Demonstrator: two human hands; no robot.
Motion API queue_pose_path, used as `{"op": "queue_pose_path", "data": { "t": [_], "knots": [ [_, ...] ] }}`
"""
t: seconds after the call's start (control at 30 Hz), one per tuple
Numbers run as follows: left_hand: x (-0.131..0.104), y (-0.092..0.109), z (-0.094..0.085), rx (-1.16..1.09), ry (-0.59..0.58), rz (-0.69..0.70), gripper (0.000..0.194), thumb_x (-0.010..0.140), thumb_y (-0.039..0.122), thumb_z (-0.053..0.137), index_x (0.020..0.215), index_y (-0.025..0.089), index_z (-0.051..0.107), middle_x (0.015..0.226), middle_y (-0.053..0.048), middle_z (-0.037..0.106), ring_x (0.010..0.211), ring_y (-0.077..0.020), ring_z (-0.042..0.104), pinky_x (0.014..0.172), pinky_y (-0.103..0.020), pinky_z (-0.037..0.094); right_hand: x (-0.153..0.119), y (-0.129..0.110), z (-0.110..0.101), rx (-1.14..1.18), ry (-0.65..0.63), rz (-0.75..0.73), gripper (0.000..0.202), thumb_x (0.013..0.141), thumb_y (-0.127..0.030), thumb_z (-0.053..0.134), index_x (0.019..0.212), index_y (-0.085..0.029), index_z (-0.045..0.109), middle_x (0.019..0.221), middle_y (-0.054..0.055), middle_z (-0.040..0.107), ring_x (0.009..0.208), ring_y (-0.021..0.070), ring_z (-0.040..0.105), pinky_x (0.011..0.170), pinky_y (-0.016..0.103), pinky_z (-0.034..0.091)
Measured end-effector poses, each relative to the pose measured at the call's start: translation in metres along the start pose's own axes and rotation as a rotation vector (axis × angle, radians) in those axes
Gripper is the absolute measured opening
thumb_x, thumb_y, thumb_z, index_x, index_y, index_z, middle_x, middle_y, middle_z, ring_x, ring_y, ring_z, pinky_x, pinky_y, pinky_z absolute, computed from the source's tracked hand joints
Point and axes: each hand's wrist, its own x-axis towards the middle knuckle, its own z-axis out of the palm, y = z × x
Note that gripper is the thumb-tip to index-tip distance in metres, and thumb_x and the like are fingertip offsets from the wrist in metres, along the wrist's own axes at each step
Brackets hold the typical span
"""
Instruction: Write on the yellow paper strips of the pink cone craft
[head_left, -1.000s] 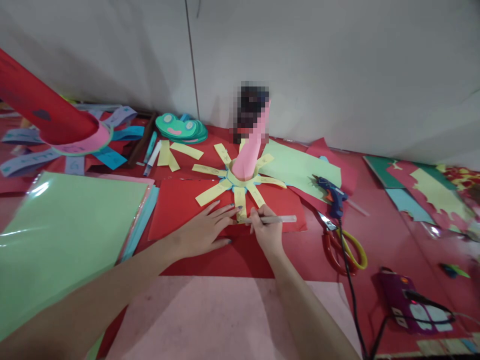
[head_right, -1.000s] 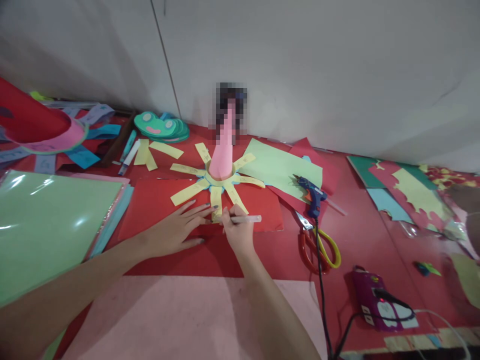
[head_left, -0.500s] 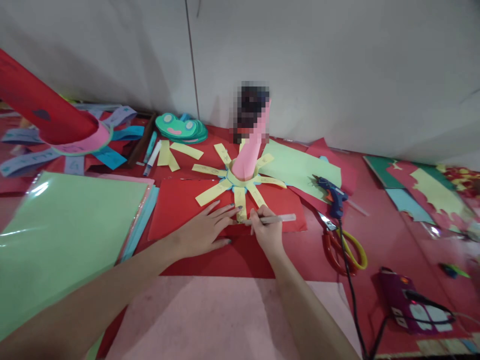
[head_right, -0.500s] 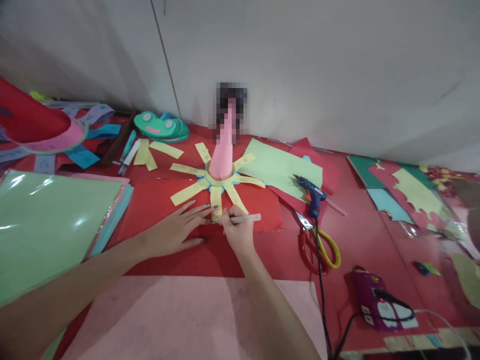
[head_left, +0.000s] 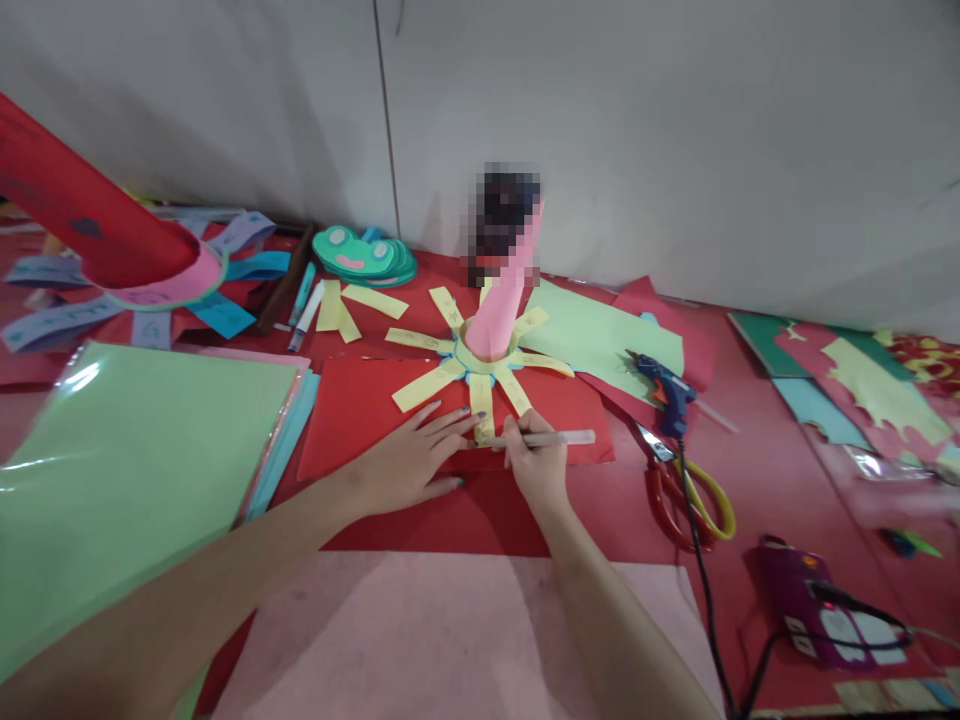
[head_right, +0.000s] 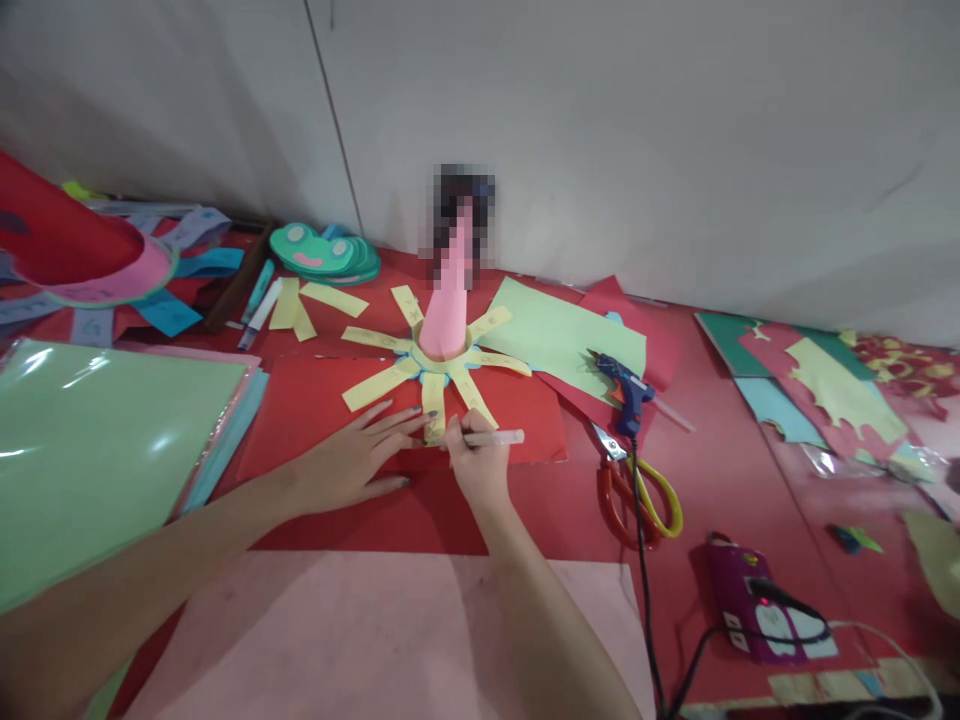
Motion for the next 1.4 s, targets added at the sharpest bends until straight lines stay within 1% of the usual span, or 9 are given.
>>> {"op": "queue_pose_path", "data": {
  "t": [0.17, 0.23, 0.37, 0.57, 0.7, 0.9, 1.1, 1.23, 1.4],
  "knots": [
    [-0.0001, 0.0000, 0.0002, 0.015, 0.002, 0.003, 0.038, 0.094, 0.041, 0.047, 0.125, 0.019, 0.050, 0.151, -0.006, 0.036, 0.142, -0.0196, 0.026, 0.119, -0.040, 0.010, 0.0004, 0.0000, 0.0007, 0.036, 0.017, 0.019, 0.035, 0.082, -0.036, 0.053, 0.056, -0.024, 0.034, 0.038, -0.008, 0.041, 0.040, 0.0120, 0.052, 0.045, 0.023, 0.043],
    [0.0000, 0.0002, -0.0005, 0.020, -0.006, 0.002, 0.037, 0.094, 0.041, 0.047, 0.124, 0.019, 0.051, 0.151, -0.006, 0.035, 0.142, -0.0197, 0.026, 0.119, -0.040, 0.010, 0.0005, 0.0004, 0.0005, 0.035, 0.014, 0.013, 0.035, 0.082, -0.036, 0.053, 0.056, -0.024, 0.034, 0.038, -0.008, 0.042, 0.040, 0.0116, 0.051, 0.045, 0.023, 0.043],
    [0.0002, 0.0008, -0.0017, 0.020, -0.017, -0.001, 0.037, 0.095, 0.040, 0.047, 0.125, 0.019, 0.051, 0.151, -0.007, 0.034, 0.142, -0.0197, 0.025, 0.119, -0.041, 0.010, 0.0003, 0.0015, -0.0005, 0.013, -0.026, 0.011, 0.033, 0.083, -0.034, 0.053, 0.055, -0.024, 0.037, 0.038, -0.008, 0.043, 0.037, 0.0096, 0.044, 0.044, 0.023, 0.041],
    [0.0002, 0.0005, 0.0001, -0.002, -0.004, -0.010, 0.037, 0.095, 0.040, 0.047, 0.125, 0.020, 0.051, 0.151, -0.006, 0.035, 0.143, -0.0194, 0.025, 0.119, -0.040, 0.009, 0.0003, 0.0025, 0.0005, 0.021, 0.006, 0.019, 0.035, 0.082, -0.037, 0.053, 0.056, -0.024, 0.035, 0.039, -0.007, 0.042, 0.043, 0.0123, 0.051, 0.045, 0.023, 0.042],
    [0.0000, 0.0003, 0.0003, 0.005, -0.010, -0.003, 0.038, 0.094, 0.040, 0.048, 0.126, 0.019, 0.050, 0.152, -0.006, 0.034, 0.142, -0.0192, 0.025, 0.119, -0.040, 0.008, -0.0001, 0.0021, 0.0001, 0.057, -0.014, 0.024, 0.037, 0.083, -0.038, 0.055, 0.055, -0.024, 0.036, 0.038, -0.008, 0.042, 0.038, 0.0103, 0.047, 0.044, 0.023, 0.042],
    [0.0001, 0.0013, -0.0020, -0.017, -0.013, -0.014, 0.035, 0.095, 0.040, 0.046, 0.123, 0.020, 0.053, 0.150, -0.006, 0.038, 0.143, -0.0189, 0.025, 0.119, -0.040, 0.008, -0.0003, -0.0007, -0.0009, 0.123, 0.068, 0.012, 0.037, 0.086, -0.044, 0.054, 0.060, -0.024, 0.038, 0.041, -0.008, 0.045, 0.039, 0.0104, 0.051, 0.050, 0.025, 0.049],
    [-0.0004, 0.0003, 0.0007, -0.010, 0.005, -0.008, 0.037, 0.096, 0.043, 0.044, 0.122, 0.019, 0.054, 0.149, -0.007, 0.040, 0.142, -0.0188, 0.026, 0.119, -0.038, 0.008, 0.0014, 0.0005, -0.0011, 0.032, 0.022, 0.003, 0.040, 0.084, -0.044, 0.056, 0.056, -0.024, 0.037, 0.039, -0.006, 0.046, 0.040, 0.0104, 0.050, 0.044, 0.022, 0.043],
    [-0.0006, 0.0000, 0.0015, -0.008, 0.023, -0.004, 0.037, 0.096, 0.044, 0.043, 0.121, 0.019, 0.054, 0.149, -0.006, 0.040, 0.142, -0.0190, 0.026, 0.119, -0.039, 0.009, 0.0016, 0.0010, -0.0013, 0.030, 0.011, 0.008, 0.037, 0.083, -0.042, 0.056, 0.056, -0.023, 0.038, 0.039, -0.006, 0.047, 0.042, 0.0109, 0.052, 0.046, 0.022, 0.043],
    [-0.0003, 0.0012, -0.0004, -0.007, 0.004, -0.002, 0.037, 0.096, 0.042, 0.043, 0.122, 0.018, 0.053, 0.150, -0.006, 0.037, 0.142, -0.0189, 0.026, 0.119, -0.039, 0.009, 0.0017, 0.0004, -0.0009, 0.028, -0.001, 0.027, 0.037, 0.083, -0.040, 0.056, 0.055, -0.024, 0.037, 0.038, -0.007, 0.044, 0.037, 0.0094, 0.045, 0.043, 0.022, 0.040]
  ]
}}
